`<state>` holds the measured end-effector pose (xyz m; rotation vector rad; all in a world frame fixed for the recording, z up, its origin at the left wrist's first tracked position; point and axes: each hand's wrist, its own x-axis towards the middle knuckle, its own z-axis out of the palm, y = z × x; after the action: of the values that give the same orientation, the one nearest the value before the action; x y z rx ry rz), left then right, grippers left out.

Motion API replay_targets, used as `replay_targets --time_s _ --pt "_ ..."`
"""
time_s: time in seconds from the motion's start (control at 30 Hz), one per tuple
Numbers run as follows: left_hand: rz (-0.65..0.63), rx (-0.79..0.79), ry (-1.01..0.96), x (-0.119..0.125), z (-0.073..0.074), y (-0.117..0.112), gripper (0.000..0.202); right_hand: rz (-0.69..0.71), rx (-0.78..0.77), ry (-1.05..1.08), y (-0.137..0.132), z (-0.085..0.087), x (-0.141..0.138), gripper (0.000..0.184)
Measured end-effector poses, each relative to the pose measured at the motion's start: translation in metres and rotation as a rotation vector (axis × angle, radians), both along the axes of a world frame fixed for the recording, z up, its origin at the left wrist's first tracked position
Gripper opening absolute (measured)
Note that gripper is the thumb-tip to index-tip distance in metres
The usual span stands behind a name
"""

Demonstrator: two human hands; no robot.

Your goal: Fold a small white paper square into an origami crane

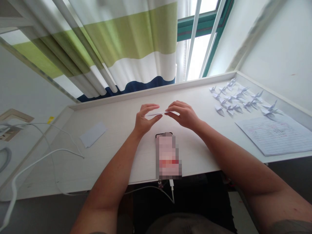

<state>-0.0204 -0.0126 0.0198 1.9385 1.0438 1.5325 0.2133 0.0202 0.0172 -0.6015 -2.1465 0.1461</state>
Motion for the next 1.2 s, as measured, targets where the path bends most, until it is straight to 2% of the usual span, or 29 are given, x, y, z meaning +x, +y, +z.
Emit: replay_targets --time_s 0.1,0.2,0.33,0.47,0.7,1.2 --pt "0.125 0.178 0.173 -0.006 0.002 0.002 0.043 -0.036 0.087 -0.035 0.001 0.001 0.001 0.021" --pt "0.107 0.233 0.256 -0.009 0.004 0.005 0.035 -0.072 0.127 -0.060 0.000 0.003 0.001 0.022" --pt "0.068 0.215 0.300 -0.009 0.003 0.008 0.018 -0.091 0.150 -0.086 -0.002 0.004 0.000 0.021" --pt "0.078 0.228 0.315 -0.007 0.006 0.005 0.012 -0.104 0.192 -0.091 -0.003 0.004 0.000 0.024" --pt "0.068 0.157 0.310 -0.002 0.011 0.001 0.014 -0.107 0.149 -0.153 -0.001 0.002 0.001 0.021" --pt "0.078 0.115 0.265 0.004 0.005 -0.003 0.013 -0.075 0.081 -0.127 -0.001 0.002 -0.001 0.030"
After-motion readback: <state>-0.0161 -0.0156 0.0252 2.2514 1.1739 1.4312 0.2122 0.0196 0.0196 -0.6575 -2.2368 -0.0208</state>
